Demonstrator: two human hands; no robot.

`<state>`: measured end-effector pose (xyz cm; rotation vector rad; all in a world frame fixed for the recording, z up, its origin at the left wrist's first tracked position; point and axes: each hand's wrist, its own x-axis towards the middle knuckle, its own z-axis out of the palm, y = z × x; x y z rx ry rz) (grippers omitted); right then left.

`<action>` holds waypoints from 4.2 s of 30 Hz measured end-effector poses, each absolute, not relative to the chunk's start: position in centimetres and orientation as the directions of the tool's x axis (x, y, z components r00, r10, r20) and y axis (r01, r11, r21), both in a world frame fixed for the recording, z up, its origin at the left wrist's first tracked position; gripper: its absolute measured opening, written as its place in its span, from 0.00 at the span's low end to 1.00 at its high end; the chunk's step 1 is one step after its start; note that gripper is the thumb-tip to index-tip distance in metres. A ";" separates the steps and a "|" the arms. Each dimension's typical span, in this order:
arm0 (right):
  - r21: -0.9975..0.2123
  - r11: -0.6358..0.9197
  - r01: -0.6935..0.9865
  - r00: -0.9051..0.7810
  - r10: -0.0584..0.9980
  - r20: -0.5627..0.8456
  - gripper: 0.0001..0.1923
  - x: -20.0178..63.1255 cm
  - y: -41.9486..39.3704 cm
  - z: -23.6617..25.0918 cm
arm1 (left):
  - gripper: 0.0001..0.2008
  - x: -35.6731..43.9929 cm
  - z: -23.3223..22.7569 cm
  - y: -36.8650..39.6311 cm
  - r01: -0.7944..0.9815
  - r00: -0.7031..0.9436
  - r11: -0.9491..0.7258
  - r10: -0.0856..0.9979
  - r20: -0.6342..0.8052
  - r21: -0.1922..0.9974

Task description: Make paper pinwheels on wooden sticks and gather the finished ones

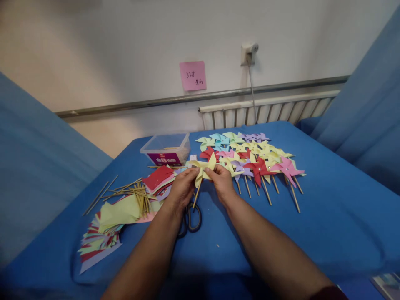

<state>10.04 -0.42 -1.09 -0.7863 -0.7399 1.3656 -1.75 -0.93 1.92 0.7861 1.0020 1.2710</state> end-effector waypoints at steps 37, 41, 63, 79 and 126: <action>-0.828 -0.001 -0.561 0.088 0.994 -0.061 0.17 10.1 -0.3 -0.9 | 0.12 -1.5 1.4 -0.9 -0.070 0.047 0.152 0.988 -0.149 0.986; -0.801 -0.031 -0.598 0.059 0.995 -0.083 0.16 10.2 -0.2 -1.0 | 0.12 -1.6 1.0 -0.8 -0.036 0.067 0.138 0.988 -0.135 0.990; -0.842 -0.279 -0.463 -0.147 0.960 -0.237 0.15 9.1 -1.1 -1.0 | 0.14 -2.3 2.0 -0.1 -0.571 -0.173 0.048 0.969 -0.177 0.820; -0.996 0.035 -0.076 -0.130 0.990 0.044 0.09 8.0 -1.2 -1.9 | 0.14 -2.6 2.2 0.9 -0.526 -0.228 -0.014 0.966 -0.125 0.850; -0.542 -0.136 0.829 0.398 0.825 0.401 0.10 26.6 -9.0 -3.4 | 0.15 -1.0 2.4 -1.5 -0.192 0.028 0.128 0.992 -0.125 0.973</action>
